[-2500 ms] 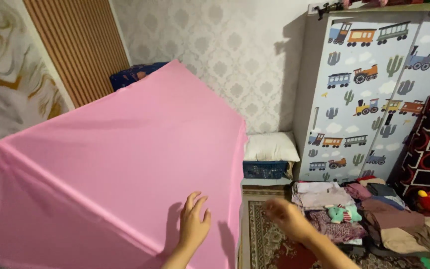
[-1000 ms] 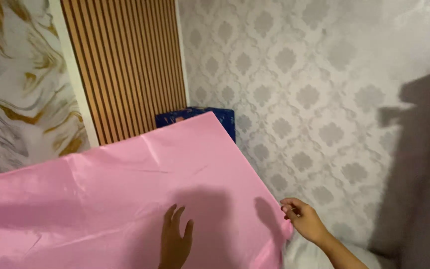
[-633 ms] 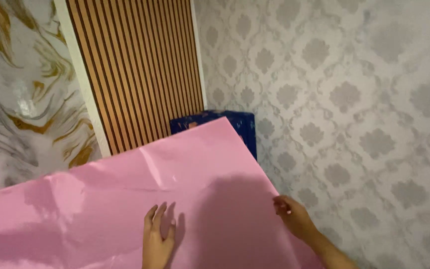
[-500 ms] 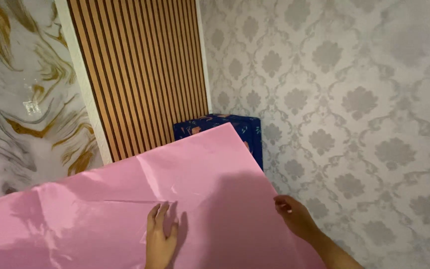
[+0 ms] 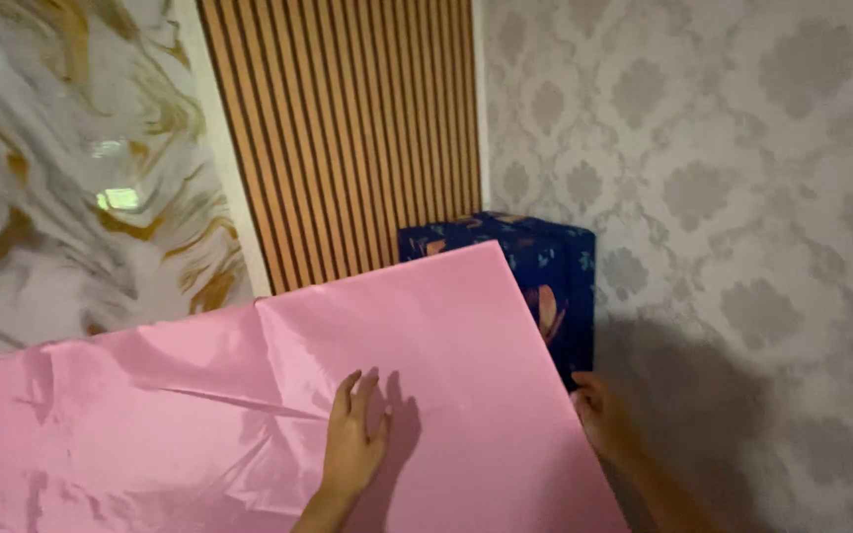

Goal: The recorder is assembling a pink fabric play tent, smoothing the cover over the frame.

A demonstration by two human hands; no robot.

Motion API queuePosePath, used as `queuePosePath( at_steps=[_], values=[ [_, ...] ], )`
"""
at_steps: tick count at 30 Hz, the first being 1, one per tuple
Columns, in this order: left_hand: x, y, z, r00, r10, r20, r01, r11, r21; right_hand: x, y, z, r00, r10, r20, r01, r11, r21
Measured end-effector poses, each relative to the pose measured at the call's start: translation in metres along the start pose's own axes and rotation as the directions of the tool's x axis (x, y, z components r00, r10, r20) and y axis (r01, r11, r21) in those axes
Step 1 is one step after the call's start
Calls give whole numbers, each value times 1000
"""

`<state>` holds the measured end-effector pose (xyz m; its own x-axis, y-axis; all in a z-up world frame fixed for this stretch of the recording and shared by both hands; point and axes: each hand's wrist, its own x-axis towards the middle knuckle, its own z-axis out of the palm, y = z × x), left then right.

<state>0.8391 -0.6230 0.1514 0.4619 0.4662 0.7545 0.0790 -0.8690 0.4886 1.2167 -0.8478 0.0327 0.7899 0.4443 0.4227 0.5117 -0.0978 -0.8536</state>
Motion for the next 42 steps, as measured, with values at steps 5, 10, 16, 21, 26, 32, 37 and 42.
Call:
queuePosePath(
  at_steps=[5, 10, 16, 21, 26, 32, 37, 42],
  values=[
    [8, 33, 54, 995, -100, -22, 102, 991, 86, 45, -19, -20, 986, -156, 56, 159, 986, -42],
    [2, 47, 95, 992, -106, -73, 118, 976, 181, 98, 18, 5, 957, -229, 175, 215, 972, 94],
    [-49, 34, 98, 975, -183, -125, 214, 923, 319, 103, 50, 71, 920, -286, 267, 195, 927, 319],
    [-85, 21, 84, 948, -258, -184, 311, 871, 381, 80, 14, 53, 906, -322, 275, 256, 933, 251],
    [-100, 42, 79, 925, -312, -216, 374, 846, 380, 62, -27, 23, 891, -280, 357, 218, 954, 204],
    [-109, 63, 74, 915, -352, -196, 397, 872, 288, 61, 1, 22, 887, -289, 360, 252, 956, 147],
    [-109, 77, 68, 912, -355, -205, 401, 874, 275, 54, 1, 11, 868, -365, 337, 330, 931, 157],
    [-118, 58, 76, 916, -339, -215, 389, 880, 273, 53, -3, 2, 872, -321, 369, 295, 947, 127]
  ],
)
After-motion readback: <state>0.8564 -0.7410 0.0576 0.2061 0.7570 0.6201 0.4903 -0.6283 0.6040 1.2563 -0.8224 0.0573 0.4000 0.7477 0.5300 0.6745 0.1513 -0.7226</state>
